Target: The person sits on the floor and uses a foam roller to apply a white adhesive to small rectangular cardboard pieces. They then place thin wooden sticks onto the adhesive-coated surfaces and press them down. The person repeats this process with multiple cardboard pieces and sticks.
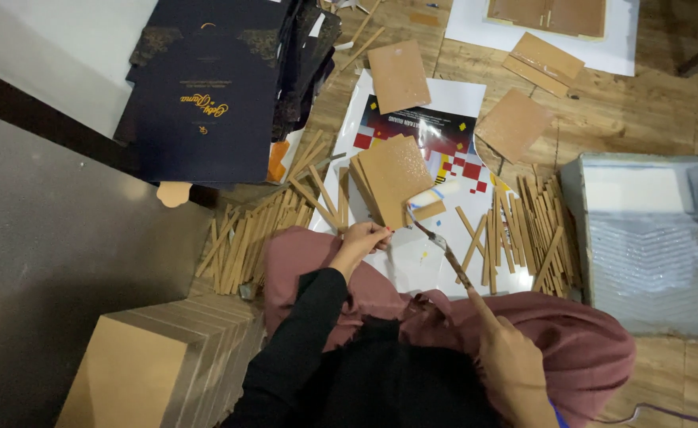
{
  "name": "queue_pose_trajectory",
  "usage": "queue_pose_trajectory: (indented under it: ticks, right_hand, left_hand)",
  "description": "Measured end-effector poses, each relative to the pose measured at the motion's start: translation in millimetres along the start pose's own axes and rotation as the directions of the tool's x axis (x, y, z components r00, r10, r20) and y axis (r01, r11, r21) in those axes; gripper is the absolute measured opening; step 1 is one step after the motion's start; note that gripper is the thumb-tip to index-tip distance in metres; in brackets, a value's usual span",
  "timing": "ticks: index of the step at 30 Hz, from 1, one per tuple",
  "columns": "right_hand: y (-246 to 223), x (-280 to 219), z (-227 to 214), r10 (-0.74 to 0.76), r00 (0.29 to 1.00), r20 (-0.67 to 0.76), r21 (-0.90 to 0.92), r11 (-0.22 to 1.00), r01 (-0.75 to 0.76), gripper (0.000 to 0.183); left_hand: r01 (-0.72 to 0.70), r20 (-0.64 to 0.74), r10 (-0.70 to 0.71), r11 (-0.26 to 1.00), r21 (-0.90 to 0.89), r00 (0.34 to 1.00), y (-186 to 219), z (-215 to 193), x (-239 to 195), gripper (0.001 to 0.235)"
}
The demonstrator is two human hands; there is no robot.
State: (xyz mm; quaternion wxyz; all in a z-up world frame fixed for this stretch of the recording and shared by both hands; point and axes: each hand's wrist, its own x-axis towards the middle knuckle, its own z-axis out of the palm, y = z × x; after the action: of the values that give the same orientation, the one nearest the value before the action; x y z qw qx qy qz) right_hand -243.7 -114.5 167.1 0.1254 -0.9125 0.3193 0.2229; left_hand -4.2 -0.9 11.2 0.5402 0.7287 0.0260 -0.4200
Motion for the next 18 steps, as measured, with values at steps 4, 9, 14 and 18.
queue_pose_trajectory:
  ticks: [4,9,14,18]
  right_hand:
    - [-0.9,31.9,18.5,-0.117,0.980,-0.160,-0.010,0.993,0.117,0.072]
    - [-43.0,54.1,-12.7,-0.209,0.945,-0.253,-0.041,0.978,0.206,0.066]
    - [-42.1,67.8,-11.0,-0.240,0.915,-0.325,-0.018,0.969,0.247,0.054]
    - [-20.1,59.8,8.2,-0.216,0.950,-0.227,-0.024,0.976,0.216,0.063]
  left_hand:
    - [0.048,-0.012,-0.048,0.998,0.045,0.999,4.8,-0.3,-1.3,0.017]
    - [-0.047,0.012,0.048,0.998,-0.032,0.999,-23.6,1.0,22.3,0.019]
    - [-0.129,0.031,0.132,0.988,-0.089,0.991,-29.6,0.1,25.7,0.023]
    - [-0.048,0.027,0.050,0.997,-0.065,0.998,-9.4,-1.0,8.3,0.018]
